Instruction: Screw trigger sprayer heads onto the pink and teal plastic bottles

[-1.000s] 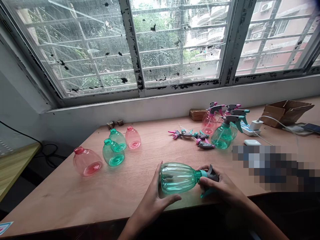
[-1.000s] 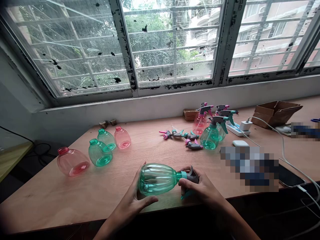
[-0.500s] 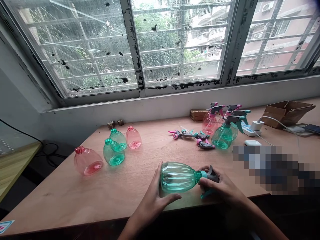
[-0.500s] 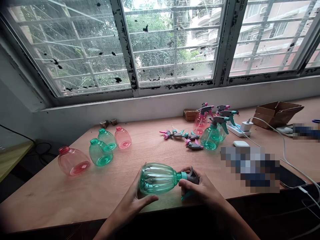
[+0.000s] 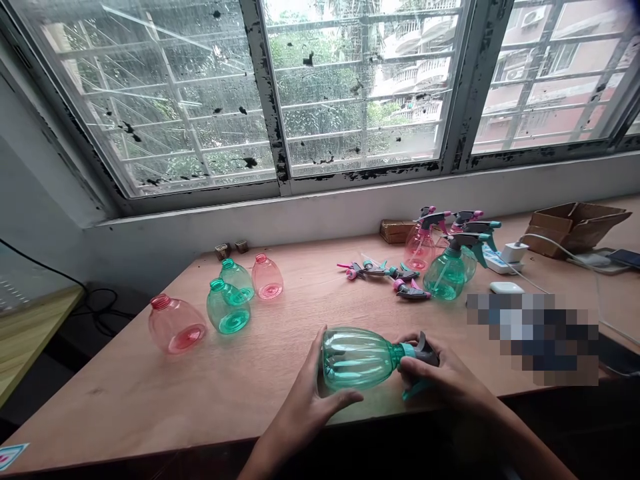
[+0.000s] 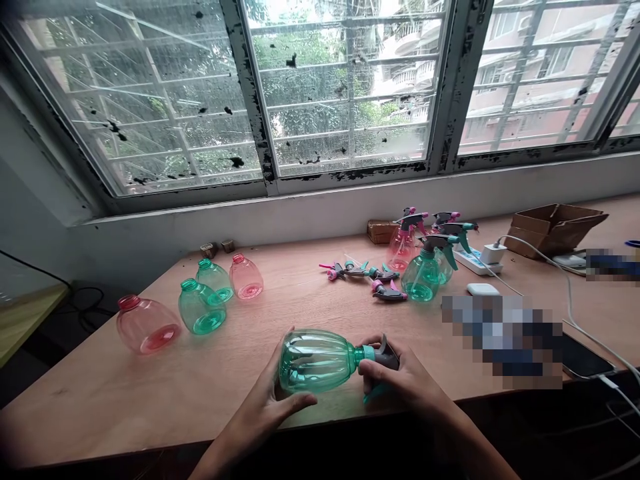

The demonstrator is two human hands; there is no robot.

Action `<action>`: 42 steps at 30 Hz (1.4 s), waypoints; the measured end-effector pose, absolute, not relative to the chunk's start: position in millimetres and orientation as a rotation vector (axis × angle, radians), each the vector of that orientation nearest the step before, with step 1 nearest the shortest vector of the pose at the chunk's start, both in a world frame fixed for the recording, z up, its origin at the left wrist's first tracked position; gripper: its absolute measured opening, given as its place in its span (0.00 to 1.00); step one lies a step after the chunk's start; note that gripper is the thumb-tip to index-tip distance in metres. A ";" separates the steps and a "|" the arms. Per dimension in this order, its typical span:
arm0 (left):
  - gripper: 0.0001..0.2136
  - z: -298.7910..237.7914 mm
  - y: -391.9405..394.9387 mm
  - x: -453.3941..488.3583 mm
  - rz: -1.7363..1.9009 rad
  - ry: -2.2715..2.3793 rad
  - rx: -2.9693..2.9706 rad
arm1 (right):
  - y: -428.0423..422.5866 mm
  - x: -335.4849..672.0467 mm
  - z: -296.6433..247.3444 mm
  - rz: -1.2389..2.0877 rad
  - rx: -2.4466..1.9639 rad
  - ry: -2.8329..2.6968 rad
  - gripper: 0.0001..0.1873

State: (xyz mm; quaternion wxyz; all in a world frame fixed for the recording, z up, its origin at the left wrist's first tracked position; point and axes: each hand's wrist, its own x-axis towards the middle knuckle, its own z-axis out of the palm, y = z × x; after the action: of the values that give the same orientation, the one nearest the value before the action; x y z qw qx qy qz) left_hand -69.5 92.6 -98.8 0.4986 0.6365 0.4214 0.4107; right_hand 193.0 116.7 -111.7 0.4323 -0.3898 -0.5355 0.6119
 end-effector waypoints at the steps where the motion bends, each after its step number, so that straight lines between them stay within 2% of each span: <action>1: 0.53 -98.2 93.2 -68.8 0.990 1.005 1.537 | 117.0 192.9 -112.0 1.528 -0.966 -1.327 0.26; 9: 0.57 -97.9 90.8 -68.8 0.952 1.010 1.518 | 116.0 192.8 -112.5 1.523 -0.973 -1.320 0.25; 14: 0.48 -100.4 91.0 -71.5 0.968 1.063 1.560 | 115.4 192.9 -110.6 1.527 -0.983 -1.327 0.25; 23: 0.55 -95.5 90.4 -67.2 0.952 1.032 1.566 | 116.3 192.6 -113.2 1.523 -0.991 -1.319 0.26; 28: 0.49 -96.7 90.8 -69.7 0.964 1.083 1.560 | 115.9 192.6 -112.6 1.506 -0.997 -1.342 0.26; 37: 0.55 -95.9 90.7 -69.1 0.943 1.003 1.562 | 117.7 193.5 -114.5 1.526 -0.978 -1.336 0.27; 42: 0.46 -99.0 90.3 -72.5 0.962 1.074 1.578 | 117.0 192.7 -113.9 1.495 -1.002 -1.333 0.27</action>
State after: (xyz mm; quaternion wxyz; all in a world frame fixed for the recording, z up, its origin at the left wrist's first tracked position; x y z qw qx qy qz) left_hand -72.5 90.3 -99.0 0.4813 0.6472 0.4404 0.3944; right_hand 192.7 117.0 -113.9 0.4358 -0.4026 -0.5357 0.6009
